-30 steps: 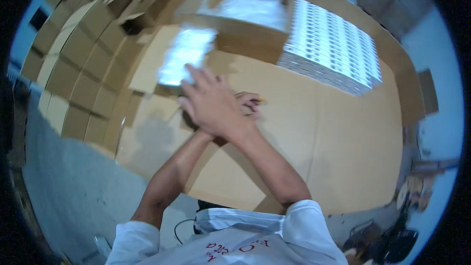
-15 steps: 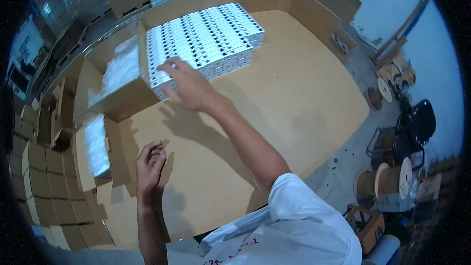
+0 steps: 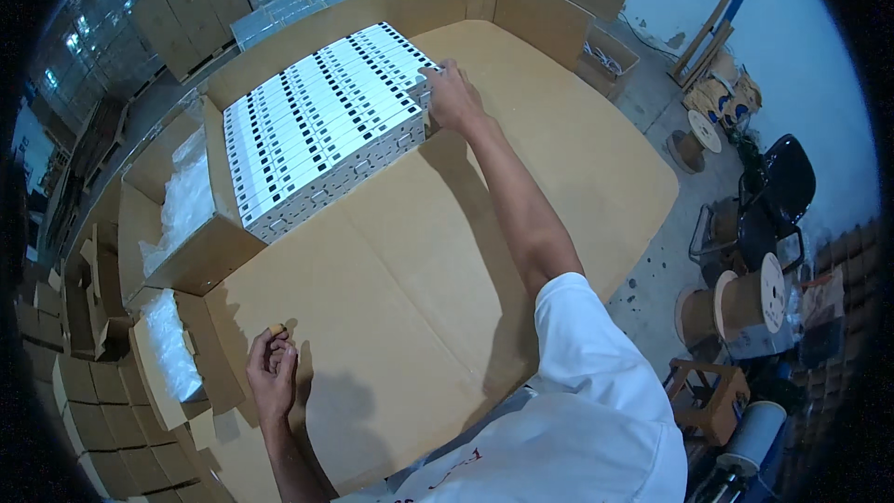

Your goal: The recorder is packing small white boxes into a larger cardboard shipping box, ensuring they are organized and protected with plastic bags.

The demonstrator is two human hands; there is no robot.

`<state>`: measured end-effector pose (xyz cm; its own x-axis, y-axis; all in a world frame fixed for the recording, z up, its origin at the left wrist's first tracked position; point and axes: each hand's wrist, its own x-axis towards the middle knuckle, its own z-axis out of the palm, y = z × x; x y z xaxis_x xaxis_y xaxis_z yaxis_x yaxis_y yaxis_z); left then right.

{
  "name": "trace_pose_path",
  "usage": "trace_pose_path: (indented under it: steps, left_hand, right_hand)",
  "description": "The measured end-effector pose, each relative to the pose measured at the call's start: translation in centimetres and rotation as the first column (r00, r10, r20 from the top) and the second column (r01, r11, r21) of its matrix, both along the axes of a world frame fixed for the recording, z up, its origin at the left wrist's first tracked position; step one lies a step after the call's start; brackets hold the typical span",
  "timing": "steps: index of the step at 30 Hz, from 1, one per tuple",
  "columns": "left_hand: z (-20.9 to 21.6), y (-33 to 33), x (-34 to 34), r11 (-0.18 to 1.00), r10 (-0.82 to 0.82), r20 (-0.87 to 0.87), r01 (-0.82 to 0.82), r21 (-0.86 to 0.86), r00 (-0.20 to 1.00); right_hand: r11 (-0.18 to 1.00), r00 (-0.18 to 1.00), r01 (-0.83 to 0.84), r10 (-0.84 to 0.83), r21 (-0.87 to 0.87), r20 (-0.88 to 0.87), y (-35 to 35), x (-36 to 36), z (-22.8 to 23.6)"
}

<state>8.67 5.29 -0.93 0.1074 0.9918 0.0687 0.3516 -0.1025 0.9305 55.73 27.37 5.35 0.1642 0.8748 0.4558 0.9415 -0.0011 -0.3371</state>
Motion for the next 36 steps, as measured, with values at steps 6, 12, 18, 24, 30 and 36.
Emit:
trace_pose_path:
  steps: [6, 12, 18, 24, 30, 36]
  left_hand:
    - [-0.3, 0.4, 0.9, 0.998, 0.008, 0.023, -0.006, -0.068, 1.0]
    - [-0.5, 0.2, 0.5, 0.998, -0.005, 0.016, 0.006, -0.058, 1.0]
    - [-0.1, -0.8, 0.1, 0.999, -0.003, 0.009, 0.004, -0.041, 1.0]
    - [-0.6, -2.5, -1.0, 0.999, -0.002, -0.026, 0.001, -0.043, 1.0]
    - [-0.6, -4.4, -4.2, 1.0, 0.002, -0.003, -0.002, 0.006, 1.0]
    - [-1.3, -6.2, -7.1, 0.996, -0.073, 0.167, 0.079, -0.031, 0.983]
  right_hand:
    - [0.998, 0.999, 0.011, -0.014, 0.059, 0.046, -0.2, 1.3, -2.4]
    - [0.999, 0.998, 0.05, -0.051, 0.009, 0.027, -1.3, 1.5, -4.5]
    - [0.983, 0.986, -0.03, 0.0, 0.178, 0.164, -4.1, 2.0, -5.5]
    - [0.99, 0.987, -0.007, -0.016, 0.139, 0.162, -11.0, 0.1, -2.7]
    - [0.981, 0.986, -0.163, 0.166, 0.102, -0.016, -18.2, -9.7, -0.4]
    - [0.92, 0.897, -0.384, 0.391, 0.074, -0.205, -24.1, -23.2, 0.1]
